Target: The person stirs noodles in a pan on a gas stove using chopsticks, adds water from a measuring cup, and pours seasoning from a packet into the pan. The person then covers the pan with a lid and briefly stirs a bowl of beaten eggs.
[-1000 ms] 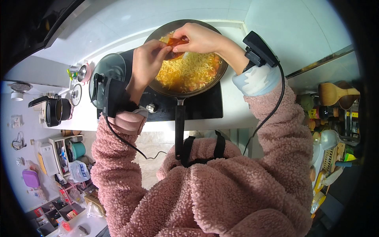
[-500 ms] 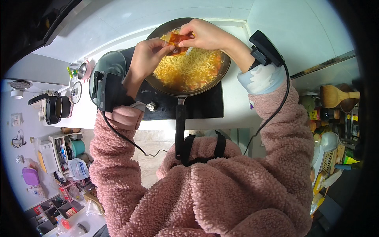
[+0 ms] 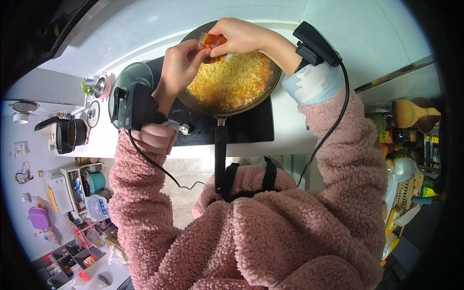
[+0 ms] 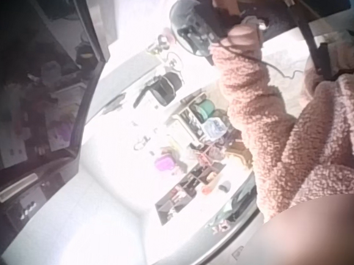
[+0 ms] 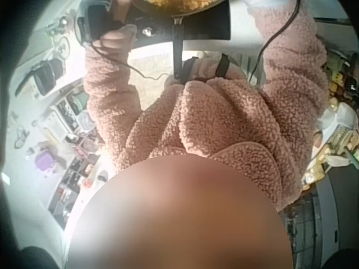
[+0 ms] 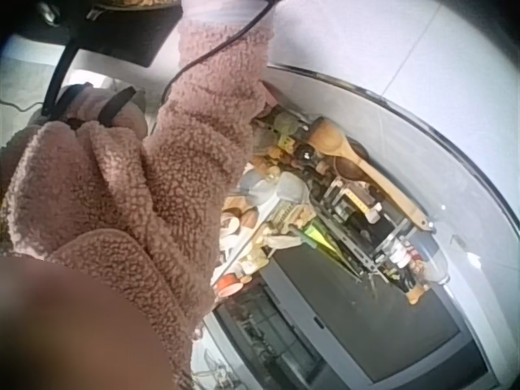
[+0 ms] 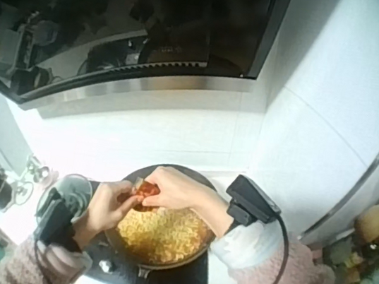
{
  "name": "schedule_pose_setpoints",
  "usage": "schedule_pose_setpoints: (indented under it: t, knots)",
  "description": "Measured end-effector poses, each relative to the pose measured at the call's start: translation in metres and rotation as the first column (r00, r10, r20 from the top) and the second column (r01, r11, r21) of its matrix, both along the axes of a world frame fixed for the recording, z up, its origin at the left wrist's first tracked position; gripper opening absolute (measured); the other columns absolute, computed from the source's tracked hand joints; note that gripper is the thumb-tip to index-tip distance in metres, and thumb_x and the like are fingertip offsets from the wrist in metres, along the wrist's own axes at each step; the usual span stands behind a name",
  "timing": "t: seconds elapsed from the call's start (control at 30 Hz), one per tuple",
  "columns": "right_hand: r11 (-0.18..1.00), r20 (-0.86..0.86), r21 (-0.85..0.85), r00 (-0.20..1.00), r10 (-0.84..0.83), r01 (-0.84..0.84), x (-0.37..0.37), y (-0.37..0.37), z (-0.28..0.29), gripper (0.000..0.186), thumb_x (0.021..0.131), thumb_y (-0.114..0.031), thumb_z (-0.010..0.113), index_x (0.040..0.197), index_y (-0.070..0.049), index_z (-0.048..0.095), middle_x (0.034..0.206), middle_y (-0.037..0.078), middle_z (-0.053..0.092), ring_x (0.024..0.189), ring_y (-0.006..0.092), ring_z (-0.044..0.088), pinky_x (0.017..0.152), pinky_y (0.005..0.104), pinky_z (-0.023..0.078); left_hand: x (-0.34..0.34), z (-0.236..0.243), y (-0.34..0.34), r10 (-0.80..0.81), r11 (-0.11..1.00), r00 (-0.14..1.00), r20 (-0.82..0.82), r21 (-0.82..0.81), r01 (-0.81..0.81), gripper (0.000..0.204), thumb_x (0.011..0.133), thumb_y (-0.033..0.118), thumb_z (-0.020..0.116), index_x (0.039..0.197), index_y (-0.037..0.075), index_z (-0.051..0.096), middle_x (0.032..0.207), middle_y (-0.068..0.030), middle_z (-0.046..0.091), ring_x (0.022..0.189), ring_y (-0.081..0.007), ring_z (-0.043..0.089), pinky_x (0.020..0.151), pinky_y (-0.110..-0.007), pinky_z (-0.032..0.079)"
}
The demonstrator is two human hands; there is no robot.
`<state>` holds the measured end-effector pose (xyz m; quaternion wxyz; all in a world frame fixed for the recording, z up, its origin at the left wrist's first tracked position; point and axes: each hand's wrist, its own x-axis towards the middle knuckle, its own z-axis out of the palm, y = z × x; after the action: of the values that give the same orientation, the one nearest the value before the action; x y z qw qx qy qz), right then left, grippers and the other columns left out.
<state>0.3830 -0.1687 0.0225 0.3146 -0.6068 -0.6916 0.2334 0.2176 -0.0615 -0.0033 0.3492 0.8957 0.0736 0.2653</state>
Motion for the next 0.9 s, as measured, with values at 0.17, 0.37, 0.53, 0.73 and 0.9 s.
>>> schedule_pose_setpoints:
  t: [0.17,0.37,0.53,0.73,0.9]
  knots:
    - [0.998,0.11,-0.042,0.993,-0.035,0.04,0.005,-0.002,-0.007,0.023,0.076,-0.017,0.07,0.088,0.002,0.066,0.069,0.01,0.064,0.06,0.0164,0.058,0.06,0.0286,0.045,-0.002,-0.008,-0.002,0.022,1.0,1.0,0.022,0.022,-0.022,0.013,0.083,0.01,0.063,0.081,-0.003,0.06,0.064,-0.0143,0.059,0.051,-0.0158,0.051,0.05,-0.027,0.042]
    - [0.998,0.1,0.032,0.994,-0.048,0.045,0.009,-0.006,-0.019,0.021,0.076,-0.016,0.069,0.084,0.004,0.064,0.061,0.012,0.057,0.055,0.0187,0.051,0.057,0.0309,0.042,-0.005,-0.013,0.0,0.06,0.995,0.998,-0.005,0.079,-0.06,0.014,0.083,0.01,0.064,0.082,-0.003,0.06,0.063,-0.0148,0.056,0.05,-0.0187,0.049,0.05,-0.028,0.041]
    - [0.995,0.149,0.018,0.984,-0.099,0.098,0.011,-0.007,-0.025,0.021,0.076,-0.015,0.068,0.084,0.004,0.065,0.065,0.014,0.059,0.058,0.0194,0.053,0.059,0.031,0.042,-0.006,-0.021,0.008,-0.009,0.998,0.999,-0.038,0.055,0.011,0.016,0.082,0.012,0.066,0.084,-0.003,0.06,0.066,-0.0128,0.058,0.054,-0.0166,0.052,0.054,-0.028,0.043]
    - [0.995,0.09,-0.021,0.992,-0.093,0.095,0.009,-0.001,-0.024,0.019,0.075,-0.014,0.069,0.084,0.003,0.066,0.064,0.013,0.06,0.058,0.0196,0.053,0.06,0.0317,0.043,-0.001,-0.03,0.018,-0.052,0.995,0.994,-0.098,-0.089,0.044,0.017,0.081,0.012,0.068,0.087,-0.003,0.062,0.067,-0.0098,0.061,0.059,-0.0112,0.053,0.058,-0.026,0.045]
    - [0.998,0.034,-0.042,0.999,-0.039,0.041,0.001,0.005,-0.023,0.022,0.073,-0.013,0.07,0.087,0.004,0.066,0.068,0.015,0.062,0.062,0.0209,0.06,0.06,0.0326,0.046,0.001,-0.031,0.019,-0.012,0.998,0.97,-0.244,-0.067,-0.004,0.016,0.085,0.006,0.063,0.096,-0.006,0.063,0.081,-0.0063,0.066,0.074,-0.0086,0.058,0.069,-0.023,0.047]
